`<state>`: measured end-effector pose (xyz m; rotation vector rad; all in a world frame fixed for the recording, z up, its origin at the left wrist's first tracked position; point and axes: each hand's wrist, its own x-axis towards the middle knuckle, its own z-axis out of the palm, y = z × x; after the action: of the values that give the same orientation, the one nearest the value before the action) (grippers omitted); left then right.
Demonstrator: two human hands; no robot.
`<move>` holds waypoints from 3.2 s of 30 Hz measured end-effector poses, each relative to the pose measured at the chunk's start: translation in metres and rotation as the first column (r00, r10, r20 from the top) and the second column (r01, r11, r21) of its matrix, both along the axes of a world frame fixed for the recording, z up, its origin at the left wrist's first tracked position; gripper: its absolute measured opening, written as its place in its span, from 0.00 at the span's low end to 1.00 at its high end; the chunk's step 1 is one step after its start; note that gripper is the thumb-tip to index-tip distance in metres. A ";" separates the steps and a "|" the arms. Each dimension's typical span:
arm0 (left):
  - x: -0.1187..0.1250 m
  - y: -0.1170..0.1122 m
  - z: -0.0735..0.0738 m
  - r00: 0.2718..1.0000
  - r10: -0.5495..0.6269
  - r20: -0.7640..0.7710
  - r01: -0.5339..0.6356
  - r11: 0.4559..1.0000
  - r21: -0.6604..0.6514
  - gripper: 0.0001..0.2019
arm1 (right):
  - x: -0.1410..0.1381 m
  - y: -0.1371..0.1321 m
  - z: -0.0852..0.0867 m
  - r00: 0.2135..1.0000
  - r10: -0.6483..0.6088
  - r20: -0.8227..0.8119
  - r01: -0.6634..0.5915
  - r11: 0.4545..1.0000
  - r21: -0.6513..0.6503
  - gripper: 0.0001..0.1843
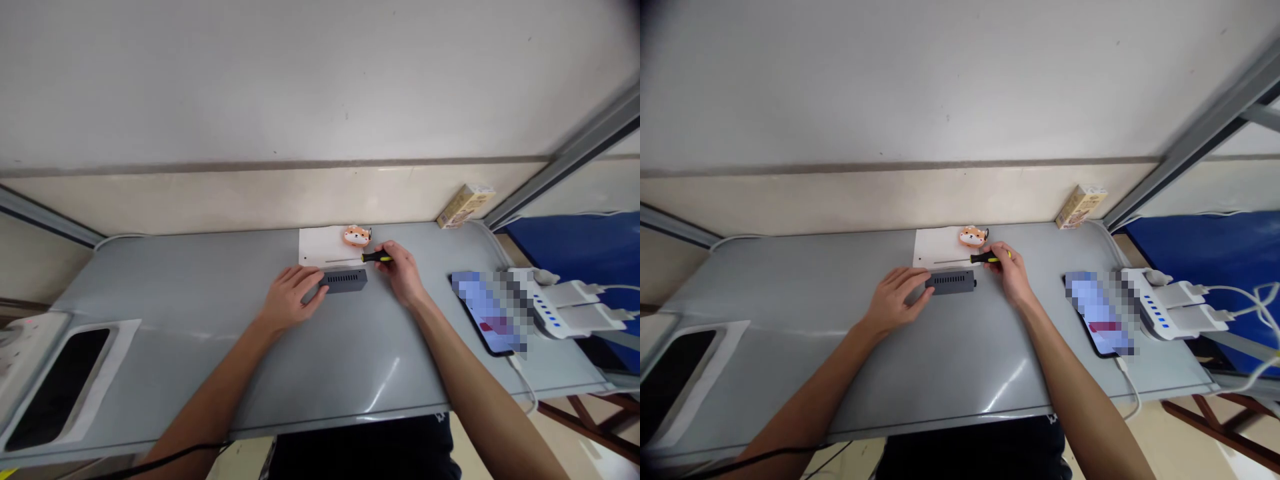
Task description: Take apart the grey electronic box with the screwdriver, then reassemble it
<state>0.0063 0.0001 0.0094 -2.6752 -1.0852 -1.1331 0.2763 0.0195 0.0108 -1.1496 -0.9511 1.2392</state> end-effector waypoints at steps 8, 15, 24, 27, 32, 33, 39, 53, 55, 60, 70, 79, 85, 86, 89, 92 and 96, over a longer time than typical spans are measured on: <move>-0.008 -0.001 0.010 0.992 -0.046 -0.115 0.047 0.999 0.013 0.06 | -0.026 -0.006 0.001 0.931 0.137 0.337 -0.170 0.983 0.070 0.19; -0.019 0.000 0.016 0.997 0.000 -0.077 -0.006 0.998 -0.069 0.08 | -0.033 -0.004 -0.004 0.917 0.185 0.354 -0.229 0.970 0.085 0.17; 0.004 -0.010 0.012 1.000 0.005 0.019 -0.006 0.997 0.078 0.14 | -0.028 -0.004 0.000 0.929 0.173 0.327 -0.217 0.970 0.106 0.18; 0.012 -0.011 0.011 1.000 -0.030 0.001 0.030 0.998 0.058 0.14 | -0.016 -0.001 -0.001 0.972 0.103 0.214 -0.120 0.990 0.068 0.18; 0.014 -0.010 0.009 0.998 -0.051 0.020 0.050 0.998 0.048 0.13 | 0.009 0.009 -0.006 0.992 -0.041 -0.117 0.046 0.998 0.041 0.20; 0.015 -0.010 0.009 0.999 -0.043 0.018 0.042 0.998 0.052 0.13 | 0.014 0.012 -0.006 0.980 -0.073 -0.186 0.081 0.996 0.032 0.19; 0.031 -0.015 0.009 0.998 0.057 -0.031 -0.055 0.996 0.069 0.13 | 0.032 0.016 0.004 0.907 -0.176 -0.382 0.187 0.982 -0.008 0.12; 0.039 -0.015 0.004 0.996 0.062 -0.067 -0.055 0.993 0.102 0.13 | 0.021 0.011 0.005 0.919 -0.090 -0.385 0.098 0.995 0.003 0.09; 0.040 -0.015 0.004 0.996 0.058 -0.066 -0.050 0.992 0.117 0.13 | 0.022 0.010 0.004 0.924 -0.080 -0.373 0.090 0.996 0.012 0.09; 0.040 -0.015 0.005 0.995 0.062 -0.078 -0.053 0.992 0.110 0.17 | 0.024 0.010 0.004 0.930 -0.070 -0.360 0.085 0.996 0.026 0.08; 0.040 -0.016 0.005 0.993 0.047 -0.105 -0.040 0.997 0.066 0.19 | 0.025 0.010 0.004 0.929 -0.050 -0.366 0.067 0.997 0.033 0.07; 0.038 -0.015 0.005 0.982 0.068 -0.178 -0.044 0.990 0.132 0.17 | 0.025 0.010 0.005 0.912 -0.055 -0.407 0.077 0.996 0.038 0.07; 0.038 -0.016 0.006 0.971 0.087 -0.223 -0.062 0.991 0.115 0.17 | 0.026 0.013 0.005 0.873 -0.110 -0.475 0.127 0.992 0.005 0.07; 0.038 -0.016 0.006 0.971 0.082 -0.223 -0.059 0.992 0.107 0.17 | 0.026 0.014 0.005 0.864 -0.130 -0.487 0.143 0.990 -0.010 0.06; 0.037 -0.015 0.006 0.977 0.050 -0.206 -0.037 0.997 0.065 0.18 | 0.026 0.015 0.005 0.848 -0.168 -0.502 0.171 0.984 -0.041 0.06; 0.033 -0.015 0.007 0.990 0.004 -0.142 -0.005 1.000 -0.009 0.19 | 0.026 0.016 0.004 0.847 -0.179 -0.500 0.178 0.983 -0.051 0.06; 0.025 -0.015 0.006 0.997 0.042 0.072 -0.030 0.986 -0.167 0.17 | 0.027 0.016 0.001 0.848 -0.184 -0.496 0.178 0.982 -0.059 0.06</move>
<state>0.0309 -0.0146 0.0153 -2.7423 -1.2893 -1.1964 0.3033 0.0355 0.0121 -0.8365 -0.4321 1.2989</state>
